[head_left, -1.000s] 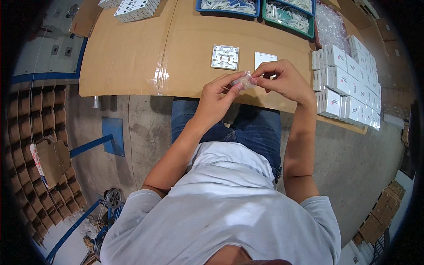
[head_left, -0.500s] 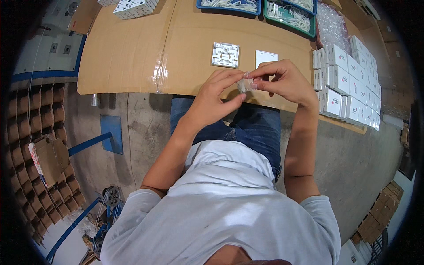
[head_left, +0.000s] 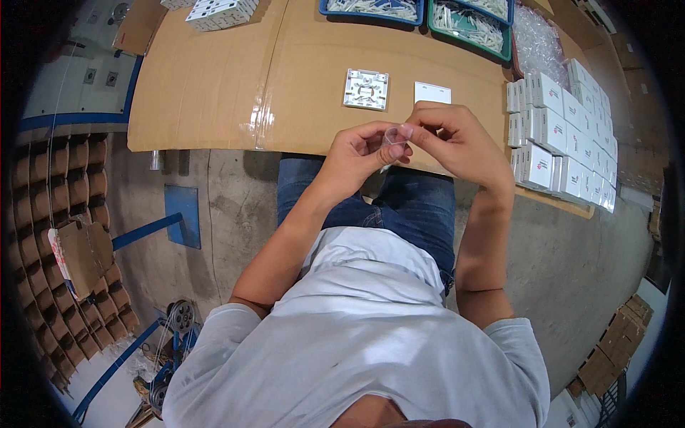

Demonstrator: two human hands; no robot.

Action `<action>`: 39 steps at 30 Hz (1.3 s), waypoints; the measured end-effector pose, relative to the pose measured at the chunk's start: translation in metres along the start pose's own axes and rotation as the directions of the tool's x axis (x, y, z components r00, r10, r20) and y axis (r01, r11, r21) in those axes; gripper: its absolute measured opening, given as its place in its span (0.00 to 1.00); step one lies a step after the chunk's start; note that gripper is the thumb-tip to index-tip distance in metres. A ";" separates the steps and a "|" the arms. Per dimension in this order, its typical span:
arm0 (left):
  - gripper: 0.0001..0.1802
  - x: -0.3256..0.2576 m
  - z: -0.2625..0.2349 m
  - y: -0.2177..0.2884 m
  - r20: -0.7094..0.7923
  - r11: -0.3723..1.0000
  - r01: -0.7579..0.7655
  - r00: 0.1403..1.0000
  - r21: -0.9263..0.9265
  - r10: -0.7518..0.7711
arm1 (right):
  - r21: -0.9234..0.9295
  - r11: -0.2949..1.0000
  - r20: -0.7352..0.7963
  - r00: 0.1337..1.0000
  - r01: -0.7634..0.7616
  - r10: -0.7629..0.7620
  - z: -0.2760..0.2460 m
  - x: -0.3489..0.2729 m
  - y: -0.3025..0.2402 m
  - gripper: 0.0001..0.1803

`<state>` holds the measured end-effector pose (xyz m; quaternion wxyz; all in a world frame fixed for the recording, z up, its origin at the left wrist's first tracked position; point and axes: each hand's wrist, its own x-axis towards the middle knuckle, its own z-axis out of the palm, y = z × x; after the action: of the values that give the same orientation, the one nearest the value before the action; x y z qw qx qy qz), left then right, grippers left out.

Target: The person is assembling and packaging small electronic components into a white box at a workbench.

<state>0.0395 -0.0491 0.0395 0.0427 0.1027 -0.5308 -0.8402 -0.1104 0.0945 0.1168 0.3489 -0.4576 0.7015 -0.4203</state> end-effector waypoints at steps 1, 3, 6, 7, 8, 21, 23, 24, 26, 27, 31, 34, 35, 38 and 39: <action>0.19 0.000 0.000 0.001 0.049 0.999 0.009 0.999 -0.046 -0.006 | 0.042 0.999 0.018 1.000 0.008 -0.009 0.000 -0.001 -0.002 0.08; 0.20 -0.001 -0.001 0.000 0.099 0.996 0.021 0.995 -0.088 -0.012 | 0.087 0.996 0.035 0.999 0.015 -0.019 0.001 -0.002 -0.004 0.08; 0.22 -0.002 -0.003 -0.003 0.117 0.978 0.067 0.992 -0.199 -0.044 | 0.066 0.997 0.000 0.999 0.047 -0.047 0.003 -0.001 -0.003 0.06; 0.22 -0.002 -0.002 -0.004 0.140 0.958 0.088 0.989 -0.272 -0.051 | 0.088 0.993 -0.014 0.997 0.075 -0.074 0.005 -0.001 -0.001 0.06; 0.23 -0.002 -0.002 -0.004 0.163 0.934 0.109 0.985 -0.341 -0.056 | 0.111 0.988 -0.028 0.995 0.103 -0.101 0.005 -0.001 0.001 0.06; 0.23 0.005 0.001 0.003 0.166 0.925 0.141 0.982 -0.353 -0.086 | 0.122 0.992 -0.158 0.987 -0.022 0.041 -0.016 0.005 0.014 0.08; 0.28 0.006 0.000 -0.001 0.132 0.941 0.187 0.979 -0.283 -0.155 | 0.088 0.996 -0.254 0.967 -0.007 0.029 -0.029 0.014 0.032 0.07; 0.29 0.007 -0.001 -0.004 0.142 0.945 0.178 0.979 -0.273 -0.144 | 0.086 0.995 -0.341 0.940 0.059 -0.026 -0.035 0.022 0.042 0.09; 0.29 0.009 -0.003 -0.006 0.147 0.954 0.181 0.978 -0.239 -0.148 | -0.001 0.999 -0.446 0.894 0.040 -0.036 -0.061 0.036 0.061 0.09; 0.28 0.009 -0.004 -0.007 0.127 0.958 0.193 0.977 -0.211 -0.169 | -0.062 0.998 -0.527 0.849 0.010 -0.041 -0.074 0.045 0.069 0.09; 0.27 0.008 -0.006 -0.020 0.082 0.967 0.214 0.975 -0.139 -0.205 | 0.114 0.992 -0.716 0.697 0.057 0.042 -0.126 0.089 0.119 0.09; 0.28 0.002 -0.001 -0.023 0.039 0.958 0.228 0.974 -0.174 -0.225 | -0.075 0.993 -0.775 0.632 -0.087 -0.003 -0.178 0.119 0.158 0.10; 0.28 0.001 -0.002 -0.026 0.042 0.957 0.227 0.974 -0.181 -0.224 | -0.181 0.968 -0.804 0.593 -0.174 -0.044 -0.195 0.128 0.176 0.10; 0.27 -0.001 -0.002 -0.025 0.064 0.944 0.261 0.965 -0.204 -0.253 | -0.337 0.855 -0.892 0.424 -0.394 -0.157 -0.239 0.141 0.210 0.10; 0.26 0.000 -0.003 -0.026 0.068 0.941 0.266 0.964 -0.211 -0.258 | -0.338 0.855 -0.894 0.418 -0.392 -0.162 -0.248 0.142 0.215 0.10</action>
<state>0.0416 -0.0407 0.0145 -0.0688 0.1505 -0.4178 -0.8933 -0.4500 0.0778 0.0063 -0.1842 -0.1818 0.8904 -0.3745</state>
